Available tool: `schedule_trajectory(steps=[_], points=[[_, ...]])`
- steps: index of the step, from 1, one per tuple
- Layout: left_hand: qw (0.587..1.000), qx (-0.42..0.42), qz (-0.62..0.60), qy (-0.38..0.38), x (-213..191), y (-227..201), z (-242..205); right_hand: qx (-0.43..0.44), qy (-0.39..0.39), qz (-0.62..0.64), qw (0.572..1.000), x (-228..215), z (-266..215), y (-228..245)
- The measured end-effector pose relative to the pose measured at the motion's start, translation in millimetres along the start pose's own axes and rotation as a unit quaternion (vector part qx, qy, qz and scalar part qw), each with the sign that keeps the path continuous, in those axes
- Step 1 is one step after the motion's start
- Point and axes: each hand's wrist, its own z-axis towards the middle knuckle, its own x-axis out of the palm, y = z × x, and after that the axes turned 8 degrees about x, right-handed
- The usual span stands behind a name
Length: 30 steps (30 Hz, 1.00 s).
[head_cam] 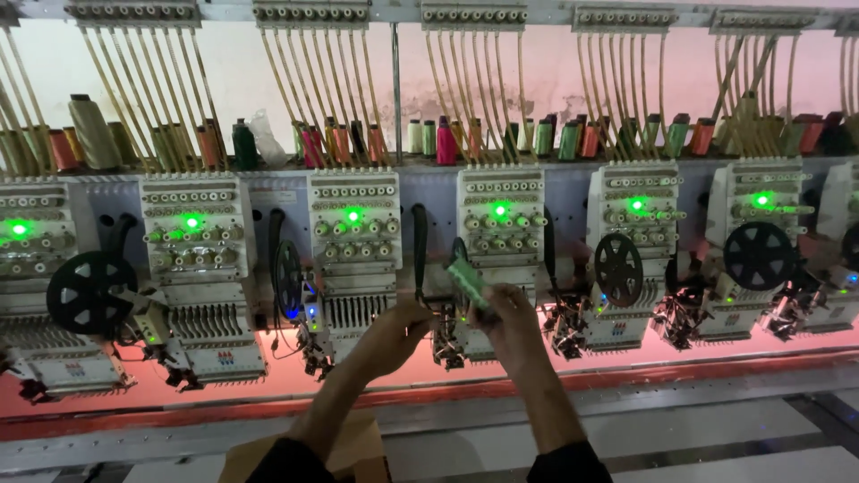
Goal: Replacing and threading yarn spools on a multi-head industrial embroidery machine
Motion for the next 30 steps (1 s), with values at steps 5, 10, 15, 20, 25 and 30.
schedule_trajectory(steps=[5, 10, 15, 20, 25, 30], points=[[1.000, -0.002, 0.028, -0.004, -1, 1, -3, -0.022, 0.026, -0.304, 0.952, -12, -17, -8], [0.999, -0.022, 0.047, -0.007, -4, 4, -3, 0.083, 0.167, -0.160, 0.969, -9, -29, -7], [0.997, 0.024, 0.067, 0.029, -1, 0, -8, 0.044, -0.047, -0.082, 0.995, 6, -19, -1], [0.997, -0.005, 0.075, 0.016, -11, -4, -2, 0.011, 0.043, -0.402, 0.914, -1, -29, -4], [0.995, -0.032, 0.092, 0.026, -11, 5, -3, 0.095, 0.088, -0.059, 0.990, -14, -8, -23], [0.991, 0.018, 0.128, 0.035, -7, 3, -8, 0.020, -0.079, -0.232, 0.969, 27, -33, 13]])
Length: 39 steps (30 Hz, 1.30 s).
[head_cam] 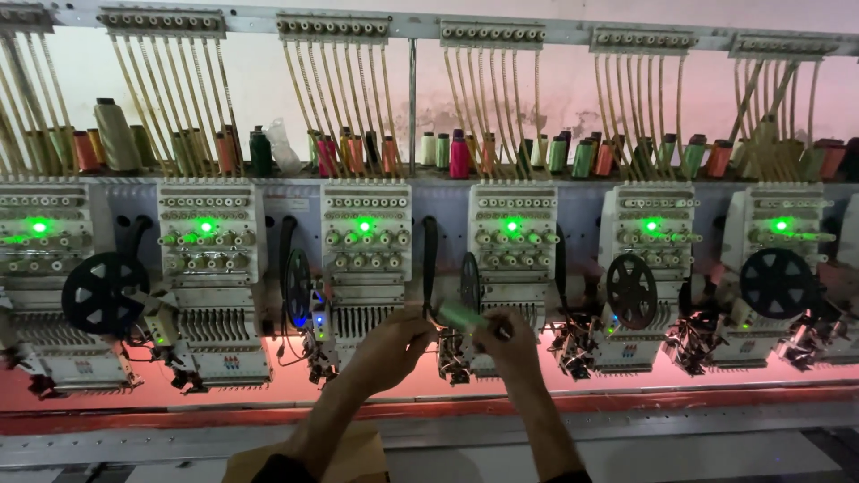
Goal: Replacing and threading yarn spools on a multi-head industrial embroidery machine
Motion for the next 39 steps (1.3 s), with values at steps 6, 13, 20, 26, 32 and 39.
schedule_trajectory(steps=[6, 13, 20, 26, 32, 39], points=[[0.999, 0.027, 0.023, -0.001, -3, 8, 1, 0.007, 0.175, -0.166, 0.970, 2, -13, 2], [0.995, 0.083, -0.014, -0.052, -17, -9, 9, 0.044, 0.192, -0.075, 0.978, -1, -13, 5], [0.981, 0.075, -0.067, -0.169, -45, -29, 29, 0.014, 0.244, 0.043, 0.969, -12, 3, -27], [0.964, -0.162, -0.144, -0.152, -79, -5, 95, 0.003, 0.276, 0.047, 0.960, -18, -3, -18], [0.859, -0.310, -0.397, -0.090, -42, 93, 156, -0.003, 0.310, 0.039, 0.950, -23, -3, -13], [0.701, -0.402, -0.586, -0.053, -33, 37, 162, -0.029, 0.354, -0.007, 0.935, -19, -7, 3]])
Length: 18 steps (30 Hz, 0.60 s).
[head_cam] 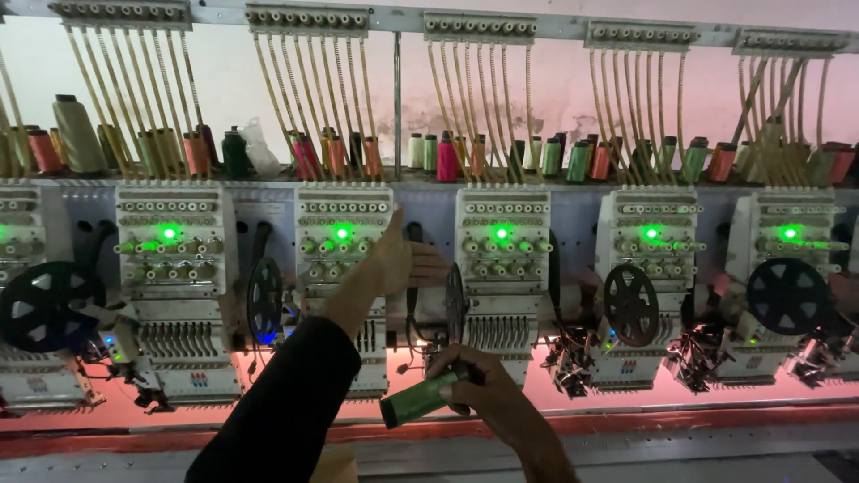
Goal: Replacing and threading yarn spools on a multi-head industrial embroidery machine
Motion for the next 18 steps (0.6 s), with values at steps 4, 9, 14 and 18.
schedule_trajectory(steps=[4, 9, 14, 18], points=[[0.997, 0.030, -0.074, 0.010, 1, -9, 10, 0.005, 0.010, 0.012, 1.000, -12, 4, -16], [0.989, 0.127, -0.062, -0.030, -16, -93, 10, 0.012, -0.181, 0.085, 0.980, -75, 16, -66], [0.989, 0.125, 0.070, -0.037, -67, -153, 61, -0.214, -0.310, -0.051, 0.925, -132, 50, -14], [0.976, 0.146, 0.155, -0.042, -62, -176, 52, -0.124, -0.329, 0.253, 0.901, -131, 111, 62]])
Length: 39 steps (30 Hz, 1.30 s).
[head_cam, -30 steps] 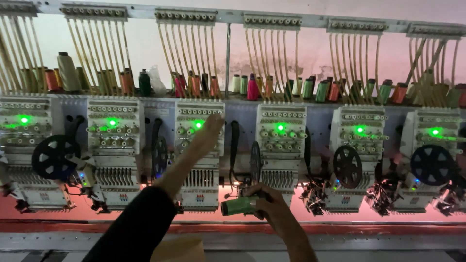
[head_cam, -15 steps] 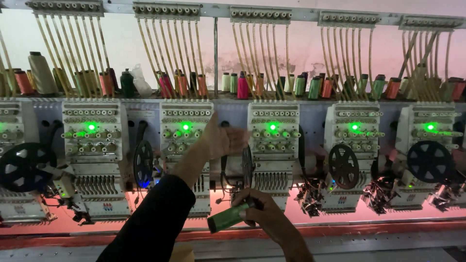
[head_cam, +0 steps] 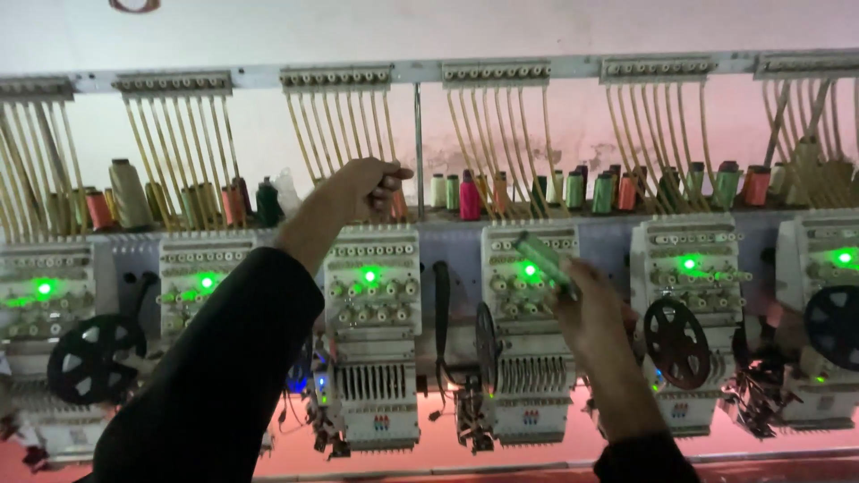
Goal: Replacing and threading yarn spools on a multi-head industrial embroidery machine
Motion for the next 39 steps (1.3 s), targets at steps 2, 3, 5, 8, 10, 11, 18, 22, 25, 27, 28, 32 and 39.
schedule_trajectory(steps=[2, 3, 5, 8, 10, 11, 18, 22, 25, 27, 28, 32, 39], points=[[1.000, 0.011, 0.016, -0.003, 2, -7, -2, -0.035, -0.003, -0.010, 0.999, 40, 11, 11], [0.999, 0.017, 0.029, -0.008, 2, -9, -5, -0.065, -0.009, -0.025, 0.998, 60, 16, 16], [0.999, 0.021, 0.041, -0.009, 5, -15, -8, -0.062, -0.013, -0.024, 0.998, 88, 21, 23], [0.997, 0.029, 0.065, -0.013, 10, -21, -19, -0.068, -0.015, -0.023, 0.997, 124, 30, 26], [0.996, 0.035, 0.081, -0.013, 10, -23, -19, -0.081, -0.013, -0.019, 0.996, 141, 41, 23], [0.993, 0.049, 0.106, -0.010, 10, -23, -15, -0.097, -0.018, -0.047, 0.994, 145, 50, 22], [0.897, 0.200, 0.393, -0.020, 24, -7, 19, -0.226, -0.031, -0.235, 0.945, 208, 45, 34], [0.828, 0.260, 0.497, -0.010, 40, -26, 4, -0.214, -0.046, -0.305, 0.927, 213, 83, 25], [0.675, 0.201, 0.703, 0.101, 62, -48, -39, -0.197, -0.064, -0.393, 0.896, 209, 108, 23], [0.759, 0.340, 0.549, 0.082, 61, -36, -31, -0.194, -0.002, -0.415, 0.889, 210, 91, 25], [0.759, 0.340, 0.549, 0.084, 62, -38, -36, -0.193, -0.004, -0.414, 0.889, 212, 82, 27], [0.782, 0.279, 0.553, 0.067, 62, -35, -43, -0.147, 0.041, -0.324, 0.934, 210, 48, 31], [0.932, 0.253, 0.252, 0.059, 55, -10, -2, -0.537, 0.195, -0.298, 0.765, 183, 18, -8]])
